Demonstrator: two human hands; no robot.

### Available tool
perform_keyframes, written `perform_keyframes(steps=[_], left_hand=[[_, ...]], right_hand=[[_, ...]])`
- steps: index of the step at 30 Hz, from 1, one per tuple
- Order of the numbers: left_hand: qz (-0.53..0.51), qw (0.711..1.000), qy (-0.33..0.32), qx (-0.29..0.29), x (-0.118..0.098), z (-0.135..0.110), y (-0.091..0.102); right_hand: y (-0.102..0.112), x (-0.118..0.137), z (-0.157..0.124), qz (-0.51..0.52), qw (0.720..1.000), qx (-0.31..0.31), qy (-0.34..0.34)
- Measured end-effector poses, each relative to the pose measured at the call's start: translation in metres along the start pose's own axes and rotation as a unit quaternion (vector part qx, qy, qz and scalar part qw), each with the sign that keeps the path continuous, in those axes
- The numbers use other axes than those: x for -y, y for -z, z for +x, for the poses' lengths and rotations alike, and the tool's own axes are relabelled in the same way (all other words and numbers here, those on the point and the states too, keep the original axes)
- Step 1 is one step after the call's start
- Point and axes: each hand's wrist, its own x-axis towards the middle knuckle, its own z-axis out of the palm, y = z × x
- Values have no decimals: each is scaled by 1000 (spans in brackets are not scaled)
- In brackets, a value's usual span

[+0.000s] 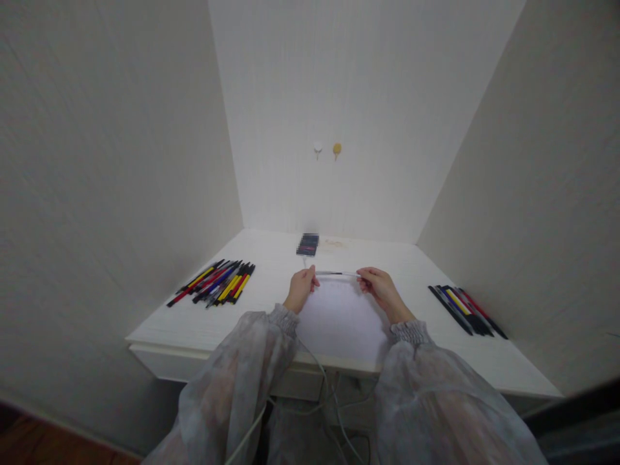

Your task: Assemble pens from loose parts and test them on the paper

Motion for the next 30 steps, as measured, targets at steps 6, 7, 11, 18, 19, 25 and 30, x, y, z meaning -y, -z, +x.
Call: perform_keyframes(steps=[6,7,11,18,19,25,30], left_hand=[[-10,1000,-6,-10,1,0,2],[-15,1000,-7,-11,1,0,2],[-38,999,-6,-8,3,1,3],[-97,994,-25,33,3,0,4],[-103,994,-21,39,3,0,4],[-115,991,-7,71,-2,-3,3],[-127,987,4,98,-5,-5,3]], right_hand=[[5,4,2,68,996,-57,31],[7,4,3,85,994,-64,29],[15,3,9,137,984,-109,42],[33,0,18,223,954,-186,71],[34,-1,18,231,955,-177,58],[30,-8,18,166,982,-86,-25],[26,-15,17,137,988,-77,-8]])
